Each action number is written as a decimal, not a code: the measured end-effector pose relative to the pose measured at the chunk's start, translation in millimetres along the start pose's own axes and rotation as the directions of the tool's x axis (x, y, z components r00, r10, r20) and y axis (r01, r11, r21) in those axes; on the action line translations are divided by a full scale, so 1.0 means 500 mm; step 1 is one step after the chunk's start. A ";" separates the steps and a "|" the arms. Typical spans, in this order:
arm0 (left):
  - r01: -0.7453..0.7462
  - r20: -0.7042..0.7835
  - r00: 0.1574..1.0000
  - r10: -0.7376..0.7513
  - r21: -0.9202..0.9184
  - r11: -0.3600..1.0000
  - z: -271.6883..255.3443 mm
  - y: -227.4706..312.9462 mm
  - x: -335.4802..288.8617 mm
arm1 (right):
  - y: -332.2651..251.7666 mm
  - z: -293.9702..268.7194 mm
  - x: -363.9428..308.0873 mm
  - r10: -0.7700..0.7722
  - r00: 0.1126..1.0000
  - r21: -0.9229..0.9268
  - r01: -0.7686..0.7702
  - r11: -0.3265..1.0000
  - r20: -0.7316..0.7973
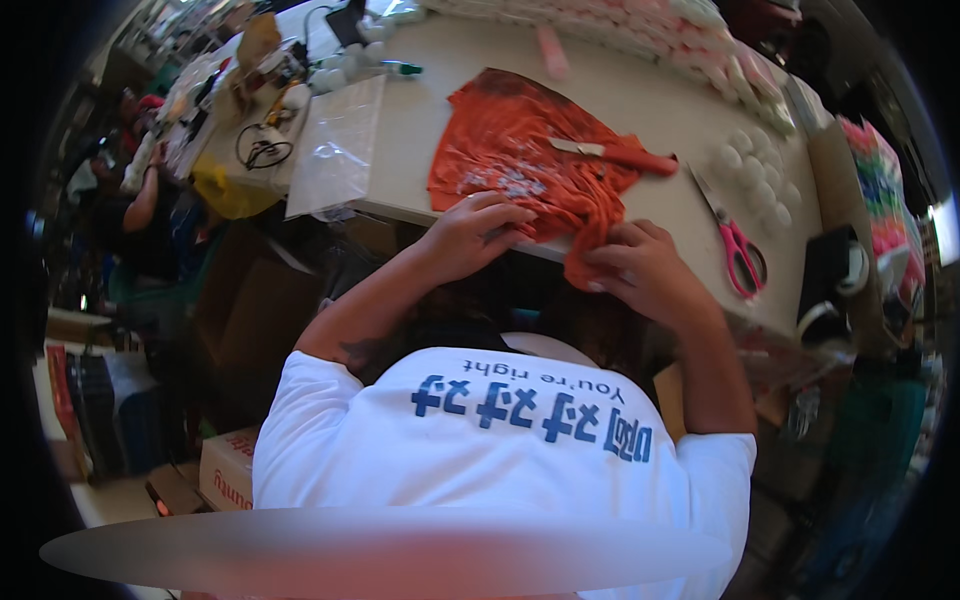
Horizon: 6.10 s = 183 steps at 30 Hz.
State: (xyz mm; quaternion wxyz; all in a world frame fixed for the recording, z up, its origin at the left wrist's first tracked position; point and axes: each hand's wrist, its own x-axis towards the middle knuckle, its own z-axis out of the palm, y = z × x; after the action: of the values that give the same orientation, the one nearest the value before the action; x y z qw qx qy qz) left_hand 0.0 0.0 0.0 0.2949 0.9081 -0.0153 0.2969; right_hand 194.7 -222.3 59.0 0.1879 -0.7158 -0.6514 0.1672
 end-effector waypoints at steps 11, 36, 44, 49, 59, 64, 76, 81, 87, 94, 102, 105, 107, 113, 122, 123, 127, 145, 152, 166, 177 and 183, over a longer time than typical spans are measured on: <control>0.656 -0.344 0.746 -0.570 0.526 0.541 -0.348 -0.379 0.128 | 0.159 -0.127 0.236 0.064 0.981 0.101 -0.046 0.994 -0.182; 0.205 -0.135 0.970 -0.203 -0.002 0.979 -0.094 -0.206 0.221 | 0.181 -0.089 0.217 0.040 0.995 0.048 -0.036 0.998 -0.093; 0.220 -0.130 0.962 -0.241 -0.160 0.962 -0.058 -0.086 0.113 | 0.072 -0.099 0.180 -0.033 0.923 0.075 0.067 0.995 -0.384; 0.168 -0.132 0.974 -0.184 -0.125 0.978 -0.058 -0.065 0.088 | -0.002 -0.062 0.148 -0.232 0.916 -0.102 0.210 0.972 -0.326; 0.143 -0.154 0.976 -0.152 -0.067 0.988 -0.049 -0.043 0.080 | -0.017 -0.052 0.136 -0.398 0.880 -0.470 0.244 0.848 -0.261; 0.151 -0.131 0.978 -0.164 -0.105 0.983 -0.045 -0.040 0.077 | -0.021 -0.046 0.138 -0.402 0.879 -0.495 0.239 0.835 -0.255; 0.151 -0.145 0.977 -0.157 -0.051 0.987 -0.043 -0.044 0.078 | -0.023 -0.049 0.137 -0.375 0.895 -0.525 0.206 0.826 -0.239; 0.011 -0.207 0.978 0.035 0.213 0.977 -0.036 -0.047 0.081 | -0.042 -0.039 0.154 -0.063 0.968 0.014 0.069 0.998 -0.244; 0.170 -0.301 0.938 -0.171 -0.029 0.985 -0.019 -0.064 0.084 | -0.023 -0.076 0.154 0.307 0.938 0.608 -0.338 0.718 0.158; 0.203 -0.132 0.966 -0.224 -0.152 0.967 -0.020 -0.114 0.097 | 0.037 -0.076 0.207 -0.043 0.975 0.039 0.053 0.998 -0.218; 0.411 0.026 0.883 -0.469 -0.524 0.746 -0.024 -0.156 0.128 | 0.057 -0.056 0.311 -0.172 0.967 0.056 0.186 0.981 -0.185; 0.392 0.119 0.914 -0.387 -0.499 0.773 -0.039 -0.175 0.142 | 0.075 -0.056 0.333 -0.180 0.963 0.094 0.202 0.975 -0.201; 0.463 0.201 0.886 -0.417 -0.415 0.783 -0.051 -0.187 0.149 | 0.089 -0.050 0.340 -0.228 0.951 0.081 0.249 0.965 -0.208; 0.442 0.130 0.894 -0.428 -0.406 0.800 -0.036 -0.176 0.146 | 0.115 -0.017 0.339 -0.192 0.946 0.146 0.236 0.961 -0.263; 0.498 0.192 0.859 -0.475 -0.535 0.683 -0.032 -0.164 0.146 | 0.110 -0.001 0.329 -0.261 0.892 0.098 0.316 0.944 -0.368; 0.496 0.183 0.859 -0.478 -0.532 0.687 -0.030 -0.164 0.144 | 0.107 0.004 0.328 -0.271 0.882 0.079 0.324 0.943 -0.384; 0.466 0.145 0.876 -0.461 -0.500 0.729 -0.026 -0.170 0.139 | 0.099 0.015 0.328 -0.263 0.871 0.085 0.325 0.942 -0.416; 0.493 0.096 0.864 -0.495 -0.361 0.792 -0.030 -0.158 0.139 | 0.087 0.012 0.322 -0.242 0.897 0.086 0.293 0.952 -0.370; 0.454 0.056 0.883 -0.467 -0.358 0.816 -0.026 -0.163 0.136 | 0.086 0.010 0.320 -0.259 0.907 0.111 0.310 0.944 -0.332; 0.459 0.119 0.884 -0.452 -0.405 0.791 -0.025 -0.163 0.134 | 0.085 0.014 0.321 -0.265 0.894 0.064 0.307 0.949 -0.363; 0.338 0.051 0.940 -0.337 -0.268 0.902 -0.029 -0.160 0.137 | 0.068 -0.004 0.306 -0.153 0.921 0.082 0.194 0.978 -0.357; 0.230 -0.031 0.971 -0.238 -0.161 0.960 -0.028 -0.163 0.138 | 0.060 0.007 0.308 -0.165 0.921 0.026 0.186 0.982 -0.353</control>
State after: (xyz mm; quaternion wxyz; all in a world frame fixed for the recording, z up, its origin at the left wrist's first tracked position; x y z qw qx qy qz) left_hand 65.8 85.2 4.0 0.3987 0.8699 0.0763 0.2804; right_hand 233.9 -71.2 41.9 0.3358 -0.6668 -0.6641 0.0392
